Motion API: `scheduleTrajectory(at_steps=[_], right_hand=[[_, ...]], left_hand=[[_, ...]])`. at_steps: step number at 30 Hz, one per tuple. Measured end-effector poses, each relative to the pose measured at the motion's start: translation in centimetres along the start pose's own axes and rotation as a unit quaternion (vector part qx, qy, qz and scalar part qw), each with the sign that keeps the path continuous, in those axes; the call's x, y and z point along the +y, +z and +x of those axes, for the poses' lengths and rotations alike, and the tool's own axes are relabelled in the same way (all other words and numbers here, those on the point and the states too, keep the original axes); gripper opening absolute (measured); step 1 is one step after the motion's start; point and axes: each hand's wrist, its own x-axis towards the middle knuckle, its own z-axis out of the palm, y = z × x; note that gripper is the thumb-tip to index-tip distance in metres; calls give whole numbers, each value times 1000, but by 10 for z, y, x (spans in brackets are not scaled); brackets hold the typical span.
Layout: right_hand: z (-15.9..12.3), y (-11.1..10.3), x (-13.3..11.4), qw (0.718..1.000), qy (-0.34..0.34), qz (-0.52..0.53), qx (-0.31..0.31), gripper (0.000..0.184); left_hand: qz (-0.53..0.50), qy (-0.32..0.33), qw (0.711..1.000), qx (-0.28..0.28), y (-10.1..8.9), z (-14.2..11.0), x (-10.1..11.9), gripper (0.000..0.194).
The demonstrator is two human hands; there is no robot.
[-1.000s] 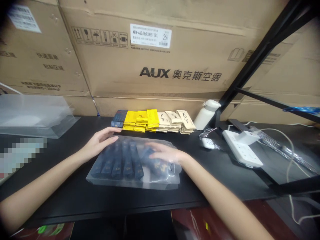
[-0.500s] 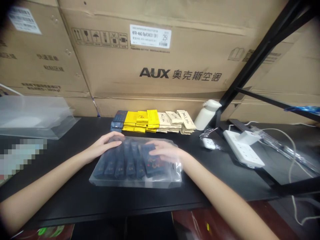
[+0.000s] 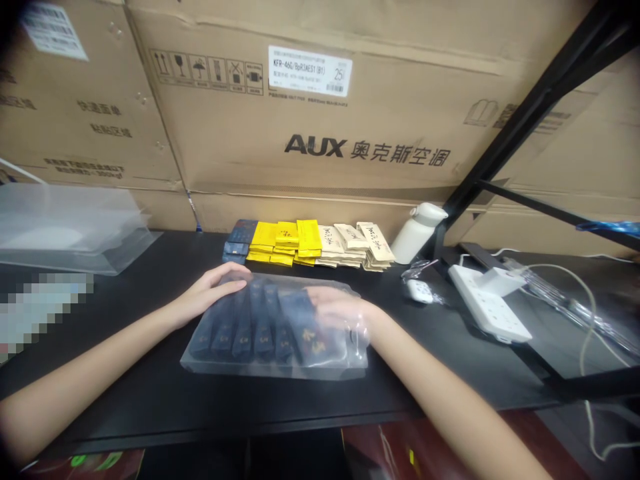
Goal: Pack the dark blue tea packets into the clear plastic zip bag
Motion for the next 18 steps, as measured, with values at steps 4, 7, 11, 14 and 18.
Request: scheduleTrajectory(at_steps=[4, 7, 11, 14, 18], right_hand=[[0, -2, 4, 1000, -5, 21, 7, 34], [0, -5, 11, 999, -6, 31, 24, 32], [1, -3, 12, 996, 7, 70, 46, 33], [3, 2, 6, 998, 12, 45, 43, 31], [3, 5, 2, 999, 6, 2, 49, 31]], left_hand=[[-8, 3, 1000, -5, 1, 0, 0, 34], [-16, 5, 1000, -5, 2, 1, -1, 34], [-17, 2, 1000, -5, 2, 0, -1, 34], [-13, 1, 1000, -2, 2, 0, -1, 33], [-7, 0, 1000, -2, 2, 1, -1, 33]])
